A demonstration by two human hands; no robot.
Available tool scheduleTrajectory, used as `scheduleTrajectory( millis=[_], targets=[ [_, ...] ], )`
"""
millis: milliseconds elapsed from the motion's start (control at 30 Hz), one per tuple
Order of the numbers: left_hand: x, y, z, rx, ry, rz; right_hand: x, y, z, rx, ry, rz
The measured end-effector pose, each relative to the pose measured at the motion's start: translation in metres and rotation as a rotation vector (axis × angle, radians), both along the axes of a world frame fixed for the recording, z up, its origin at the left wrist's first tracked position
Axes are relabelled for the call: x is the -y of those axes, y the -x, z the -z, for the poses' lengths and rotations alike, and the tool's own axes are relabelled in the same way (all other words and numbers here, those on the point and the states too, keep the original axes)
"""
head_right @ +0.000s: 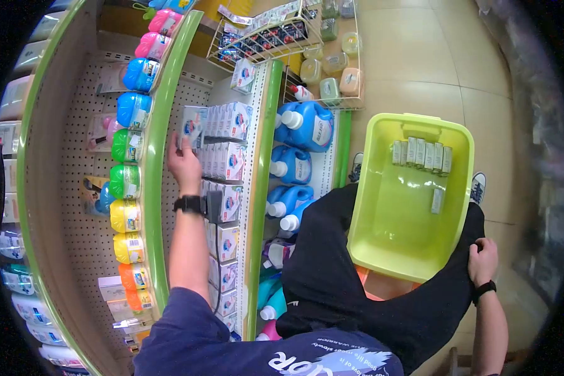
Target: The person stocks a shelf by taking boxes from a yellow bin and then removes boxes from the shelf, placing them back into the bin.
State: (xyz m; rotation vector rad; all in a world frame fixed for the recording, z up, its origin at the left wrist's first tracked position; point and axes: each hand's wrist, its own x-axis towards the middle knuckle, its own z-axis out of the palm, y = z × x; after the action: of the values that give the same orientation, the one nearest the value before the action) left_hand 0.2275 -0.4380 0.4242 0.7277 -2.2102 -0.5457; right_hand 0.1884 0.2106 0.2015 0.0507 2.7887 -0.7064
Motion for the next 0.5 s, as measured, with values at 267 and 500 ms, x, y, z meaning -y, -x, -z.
scheduleTrajectory(
  millis=[267,500],
  targets=[
    [0.096,0.03,0.035,0.299,0.455,-0.337,-0.002,0.007,0.002,0.049,0.03,0.012],
    [0.109,0.04,0.047,0.401,0.439,-0.451,0.001,0.015,0.001,0.036,0.018,-0.038]
  ],
)
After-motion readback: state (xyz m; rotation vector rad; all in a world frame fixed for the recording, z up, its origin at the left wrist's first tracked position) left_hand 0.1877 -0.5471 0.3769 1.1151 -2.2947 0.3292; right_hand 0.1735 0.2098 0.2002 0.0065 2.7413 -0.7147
